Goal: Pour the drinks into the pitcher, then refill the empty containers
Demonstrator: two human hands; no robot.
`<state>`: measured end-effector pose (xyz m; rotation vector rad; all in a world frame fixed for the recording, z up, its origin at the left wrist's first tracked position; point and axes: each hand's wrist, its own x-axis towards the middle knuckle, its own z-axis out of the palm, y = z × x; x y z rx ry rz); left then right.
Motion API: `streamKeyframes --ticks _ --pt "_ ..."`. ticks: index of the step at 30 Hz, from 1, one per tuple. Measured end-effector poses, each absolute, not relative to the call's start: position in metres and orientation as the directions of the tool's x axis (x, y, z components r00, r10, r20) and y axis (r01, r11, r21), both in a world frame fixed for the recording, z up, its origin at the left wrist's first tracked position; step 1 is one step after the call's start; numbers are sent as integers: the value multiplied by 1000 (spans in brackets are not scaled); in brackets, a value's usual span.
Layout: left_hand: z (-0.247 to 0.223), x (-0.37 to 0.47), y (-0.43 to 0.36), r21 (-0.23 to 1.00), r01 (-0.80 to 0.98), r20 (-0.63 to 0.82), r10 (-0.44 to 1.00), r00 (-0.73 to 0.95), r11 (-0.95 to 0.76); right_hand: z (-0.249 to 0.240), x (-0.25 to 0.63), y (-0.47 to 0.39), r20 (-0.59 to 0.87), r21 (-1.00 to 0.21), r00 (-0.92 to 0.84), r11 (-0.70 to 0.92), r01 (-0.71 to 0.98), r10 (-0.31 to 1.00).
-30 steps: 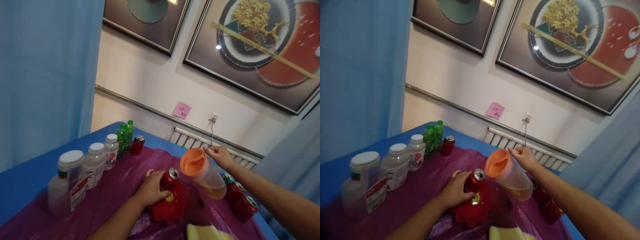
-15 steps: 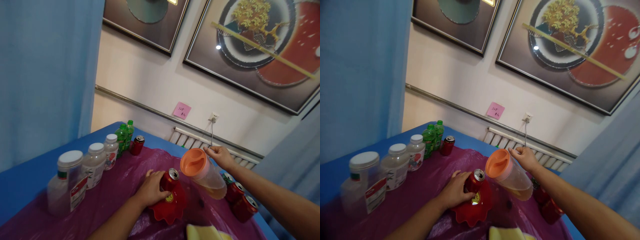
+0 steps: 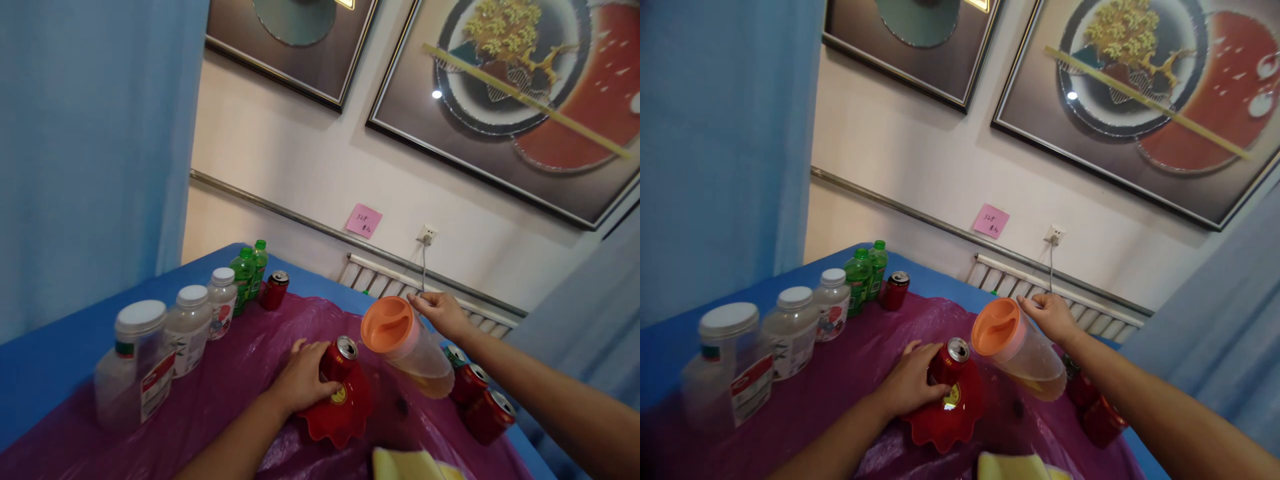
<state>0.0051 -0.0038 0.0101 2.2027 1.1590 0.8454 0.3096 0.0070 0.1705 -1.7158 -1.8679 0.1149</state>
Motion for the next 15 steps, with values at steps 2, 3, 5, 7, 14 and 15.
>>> streamKeyframes --ticks 2,3,5,7,14,15 --pt "10 5 -4 676 533 289 848 444 -509 170 310 7 362 -441 11 161 883 932" --pt "10 5 -4 676 532 289 848 444 -509 170 310 7 363 -442 12 161 883 932" --pt "10 5 -4 676 531 290 848 444 -510 170 310 8 365 -442 14 160 883 931" --pt "10 5 -3 678 531 288 848 445 -509 169 310 8 363 -443 15 159 882 932" --pt "9 4 -3 677 532 283 848 448 -508 172 309 6 366 -427 -2 170 888 931" --pt "9 4 -3 677 532 283 847 449 -508 172 309 5 368 -426 -7 175 888 930"
